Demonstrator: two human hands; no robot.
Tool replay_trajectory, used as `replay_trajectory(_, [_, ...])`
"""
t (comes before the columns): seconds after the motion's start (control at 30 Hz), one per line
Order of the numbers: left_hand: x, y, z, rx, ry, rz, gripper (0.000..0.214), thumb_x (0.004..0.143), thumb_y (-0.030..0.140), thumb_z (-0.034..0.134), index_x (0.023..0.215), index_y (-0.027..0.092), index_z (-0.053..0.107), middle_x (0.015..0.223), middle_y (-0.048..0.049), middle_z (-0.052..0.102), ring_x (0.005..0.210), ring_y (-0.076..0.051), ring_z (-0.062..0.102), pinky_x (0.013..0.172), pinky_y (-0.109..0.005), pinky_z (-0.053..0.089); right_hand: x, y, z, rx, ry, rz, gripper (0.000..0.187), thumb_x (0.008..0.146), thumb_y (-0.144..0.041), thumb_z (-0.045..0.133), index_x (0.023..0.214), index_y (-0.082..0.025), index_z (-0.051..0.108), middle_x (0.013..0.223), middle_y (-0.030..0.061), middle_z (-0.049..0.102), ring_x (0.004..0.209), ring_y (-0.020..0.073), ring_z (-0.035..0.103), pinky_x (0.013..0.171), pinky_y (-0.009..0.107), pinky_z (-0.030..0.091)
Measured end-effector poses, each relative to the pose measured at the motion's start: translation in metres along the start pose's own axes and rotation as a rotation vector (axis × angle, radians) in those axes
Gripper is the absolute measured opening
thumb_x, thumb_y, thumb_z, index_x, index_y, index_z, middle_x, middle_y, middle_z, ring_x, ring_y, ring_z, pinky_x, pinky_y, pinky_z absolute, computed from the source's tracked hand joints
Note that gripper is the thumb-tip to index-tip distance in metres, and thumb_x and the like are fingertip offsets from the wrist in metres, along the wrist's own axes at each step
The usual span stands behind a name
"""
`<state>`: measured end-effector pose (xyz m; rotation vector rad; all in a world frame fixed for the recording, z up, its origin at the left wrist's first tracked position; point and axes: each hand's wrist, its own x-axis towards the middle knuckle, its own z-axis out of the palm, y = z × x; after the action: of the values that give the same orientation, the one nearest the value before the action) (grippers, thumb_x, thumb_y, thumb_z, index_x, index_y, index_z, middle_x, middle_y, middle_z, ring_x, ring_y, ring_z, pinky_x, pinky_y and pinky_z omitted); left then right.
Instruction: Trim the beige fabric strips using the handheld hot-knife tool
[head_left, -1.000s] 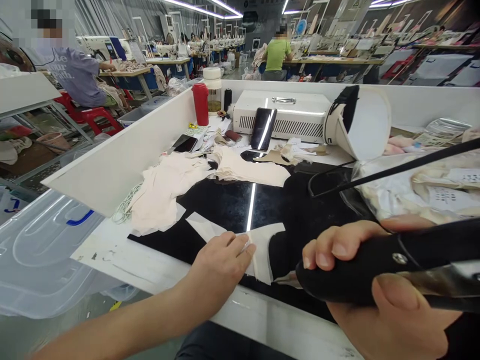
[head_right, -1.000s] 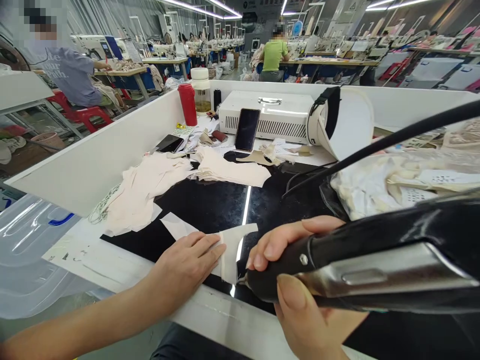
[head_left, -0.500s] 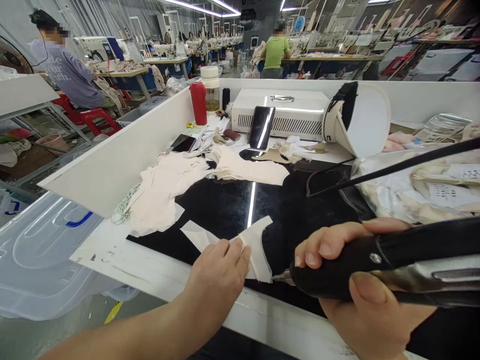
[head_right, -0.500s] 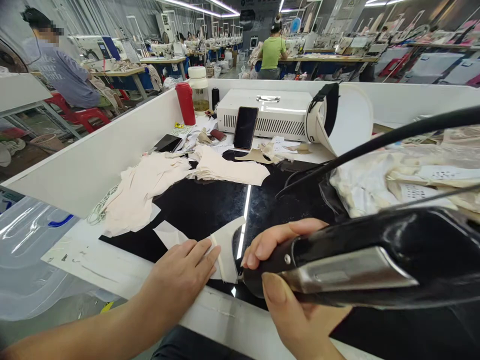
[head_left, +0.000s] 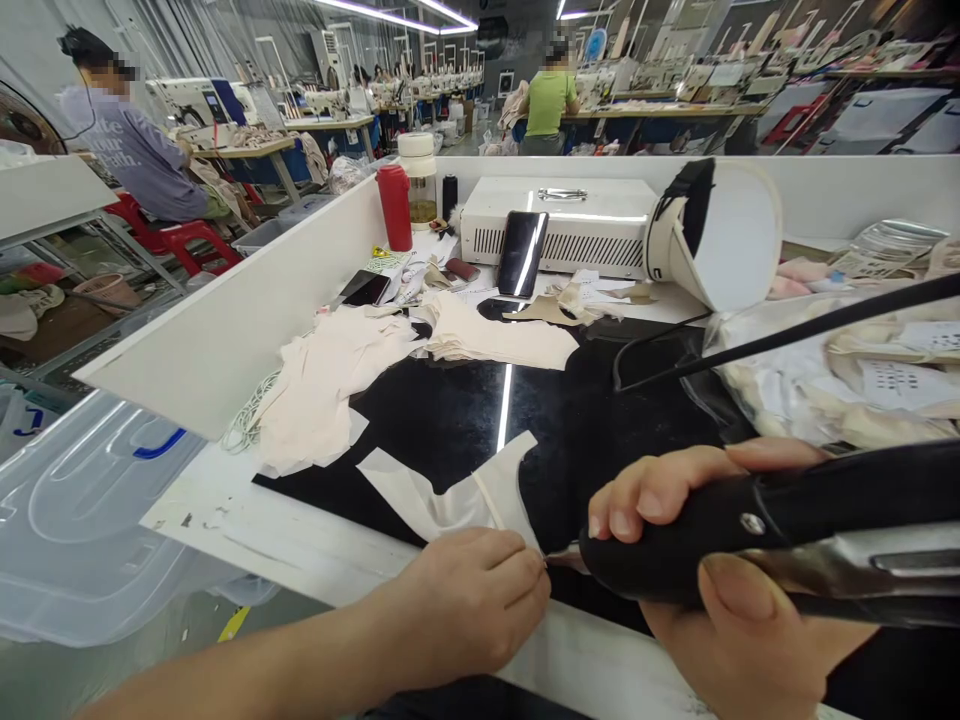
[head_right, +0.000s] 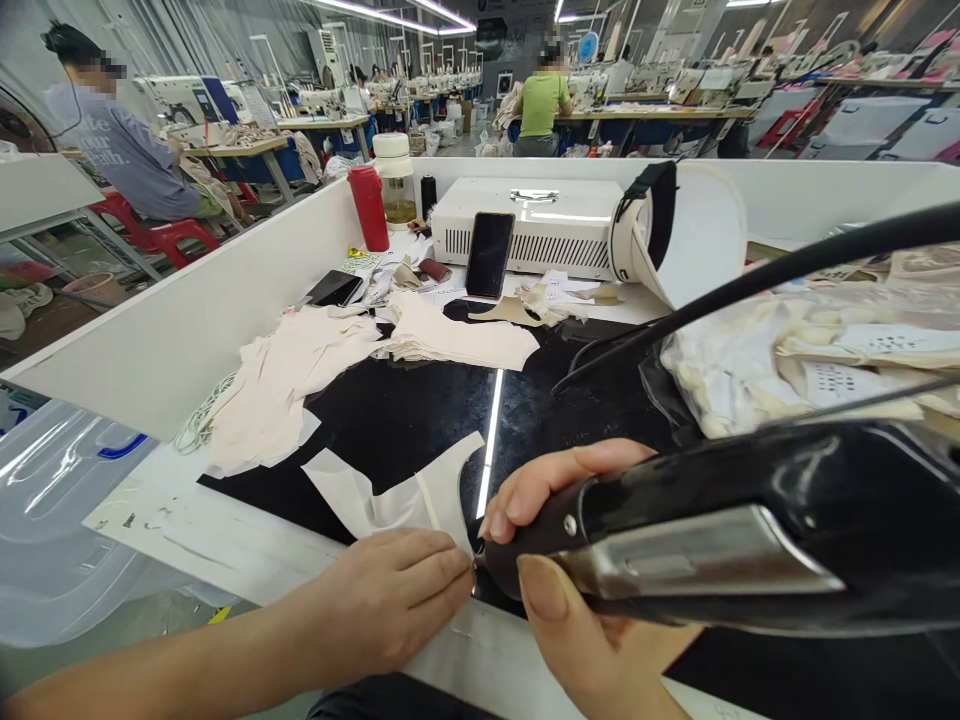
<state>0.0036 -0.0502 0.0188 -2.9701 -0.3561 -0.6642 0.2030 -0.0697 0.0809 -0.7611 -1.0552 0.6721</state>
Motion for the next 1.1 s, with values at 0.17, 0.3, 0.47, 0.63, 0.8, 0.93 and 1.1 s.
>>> replay_trajectory(0.17, [-0.006, -0.011, -0.002, -0.004, 0.015, -0.012, 0.027, 0.121, 0.006, 0.053, 0.129, 0.007, 0.079, 0.120, -0.0113, 0.085, 0.111, -0.021, 0.081, 0.102, -0.032, 0.071, 0.002, -0.002, 0.001, -0.011, 0.005, 0.000, 0.041, 0.092, -0.050, 0.103, 0.110, -0.033, 0.071, 0.076, -0.0062, 0.069, 0.055, 0.0189, 0.066, 0.052, 0.035, 0.064])
replay_trajectory(0.3, [-0.010, -0.013, -0.002, 0.007, 0.056, -0.048, 0.025, 0.124, 0.014, 0.058, 0.132, 0.009, 0.081, 0.132, -0.0105, 0.087, 0.122, -0.021, 0.081, 0.112, -0.035, 0.070, 0.002, -0.002, -0.001, 0.034, -0.014, 0.016, 0.040, 0.093, -0.045, 0.104, 0.115, -0.032, 0.073, 0.078, -0.0059, 0.073, 0.059, 0.0187, 0.070, 0.057, 0.035, 0.067])
replay_trajectory(0.47, [-0.014, -0.013, 0.007, 0.029, 0.091, -0.064, 0.025, 0.126, 0.022, 0.061, 0.135, 0.012, 0.081, 0.139, -0.0070, 0.087, 0.127, -0.020, 0.081, 0.113, -0.035, 0.069, 0.000, -0.001, -0.002, 0.086, -0.002, 0.026, 0.038, 0.093, -0.039, 0.104, 0.120, -0.033, 0.077, 0.081, -0.0065, 0.077, 0.063, 0.0176, 0.070, 0.060, 0.033, 0.068])
replay_trajectory(0.63, [-0.013, -0.013, 0.011, 0.019, 0.126, -0.071, 0.029, 0.128, 0.024, 0.056, 0.133, 0.012, 0.082, 0.138, -0.0052, 0.086, 0.125, -0.020, 0.079, 0.113, -0.035, 0.067, 0.000, -0.002, 0.000, 0.122, 0.023, 0.034, 0.038, 0.092, -0.040, 0.105, 0.119, -0.033, 0.079, 0.082, -0.0063, 0.079, 0.065, 0.0178, 0.072, 0.061, 0.033, 0.068])
replay_trajectory(0.8, [-0.011, -0.015, 0.007, -0.016, 0.062, -0.050, 0.025, 0.124, 0.024, 0.063, 0.131, 0.007, 0.080, 0.130, -0.0099, 0.082, 0.116, -0.022, 0.076, 0.107, -0.036, 0.067, -0.001, -0.002, 0.001, 0.079, 0.004, 0.033, 0.040, 0.092, -0.041, 0.105, 0.118, -0.034, 0.077, 0.082, -0.0076, 0.077, 0.063, 0.0161, 0.070, 0.061, 0.031, 0.069])
replay_trajectory(0.93, [-0.011, -0.016, 0.006, 0.016, 0.053, -0.036, 0.024, 0.123, 0.024, 0.066, 0.133, 0.007, 0.079, 0.122, -0.0085, 0.080, 0.107, -0.021, 0.074, 0.100, -0.036, 0.066, -0.002, -0.001, -0.001, 0.069, -0.001, 0.036, 0.040, 0.092, -0.042, 0.105, 0.119, -0.034, 0.076, 0.082, -0.0078, 0.076, 0.064, 0.0163, 0.071, 0.062, 0.031, 0.069])
replay_trajectory(1.1, [-0.012, -0.015, 0.006, 0.026, 0.085, -0.062, 0.024, 0.124, 0.023, 0.062, 0.135, 0.008, 0.078, 0.123, -0.0072, 0.080, 0.108, -0.021, 0.075, 0.099, -0.036, 0.066, -0.005, 0.001, -0.004, 0.079, -0.008, 0.046, 0.039, 0.095, -0.042, 0.102, 0.121, -0.034, 0.075, 0.084, -0.0068, 0.076, 0.065, 0.0179, 0.072, 0.062, 0.033, 0.070])
